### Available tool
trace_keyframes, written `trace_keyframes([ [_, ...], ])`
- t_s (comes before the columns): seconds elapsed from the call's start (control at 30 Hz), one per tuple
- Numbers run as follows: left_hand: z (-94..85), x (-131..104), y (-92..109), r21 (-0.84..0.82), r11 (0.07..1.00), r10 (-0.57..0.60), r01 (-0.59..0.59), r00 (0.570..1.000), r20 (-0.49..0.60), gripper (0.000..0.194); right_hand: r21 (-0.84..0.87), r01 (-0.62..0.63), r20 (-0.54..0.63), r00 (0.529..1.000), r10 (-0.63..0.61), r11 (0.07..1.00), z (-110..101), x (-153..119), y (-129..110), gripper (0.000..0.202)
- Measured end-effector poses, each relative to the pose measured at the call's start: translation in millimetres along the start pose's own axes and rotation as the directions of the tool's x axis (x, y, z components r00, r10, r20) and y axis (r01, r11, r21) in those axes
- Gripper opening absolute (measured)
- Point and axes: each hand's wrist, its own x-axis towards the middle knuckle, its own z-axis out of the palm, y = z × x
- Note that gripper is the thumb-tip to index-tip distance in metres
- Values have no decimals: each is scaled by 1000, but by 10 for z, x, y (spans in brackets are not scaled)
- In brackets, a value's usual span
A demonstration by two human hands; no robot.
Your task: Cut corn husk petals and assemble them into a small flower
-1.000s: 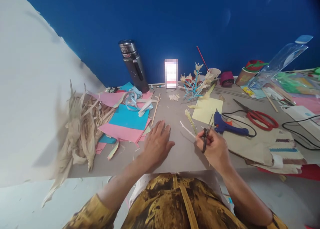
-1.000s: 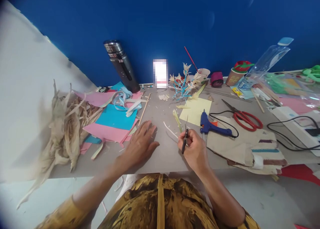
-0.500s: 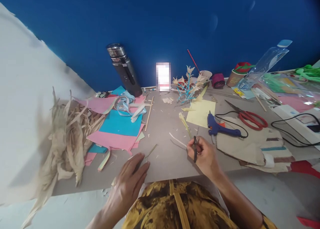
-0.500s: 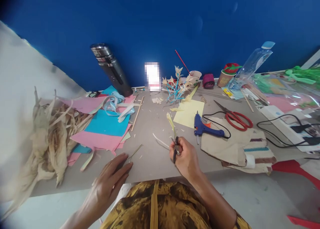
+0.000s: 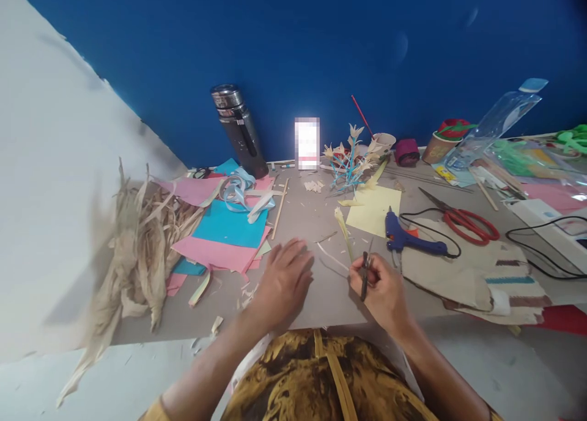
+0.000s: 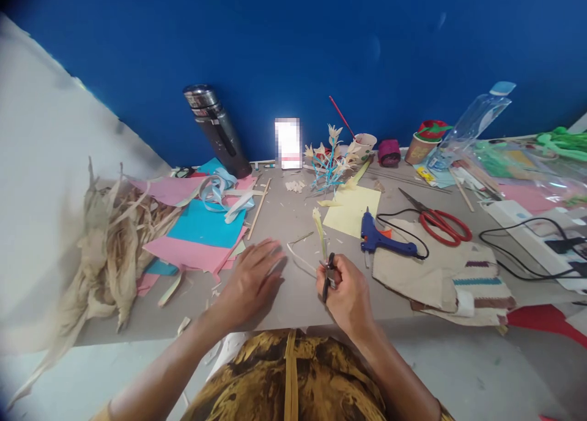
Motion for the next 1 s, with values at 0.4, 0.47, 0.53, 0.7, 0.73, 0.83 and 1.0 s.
trace_keyframes([
  [0.4,-430,-1536,-91,-25,989,-149,148,959,-241,19,45,64,117,991,-69,997,152,-98,54,4],
  [0.47,-419,-1414,-97,24,978,-191,206,939,-287,9,15,82,130,988,-84,996,189,-75,4,4],
  [0.53,-355,-1263,-104,108,974,-165,198,952,-257,38,-16,110,142,984,-106,994,200,-49,-30,7],
  [0.7,-338,-1427,-106,76,997,26,-18,995,-101,32,-61,96,152,985,-86,993,124,-1,-8,10],
  [0.73,-375,-1518,-104,15,999,-41,44,986,-161,24,-57,80,146,987,-71,995,113,3,0,11],
  [0.83,-451,-1605,-80,-85,979,-202,186,942,-267,17,-29,25,160,987,-20,999,129,6,-13,14],
  [1.0,-233,-1229,-14,-76,994,-96,78,956,-276,33,-59,53,187,982,-41,997,200,14,-96,15],
])
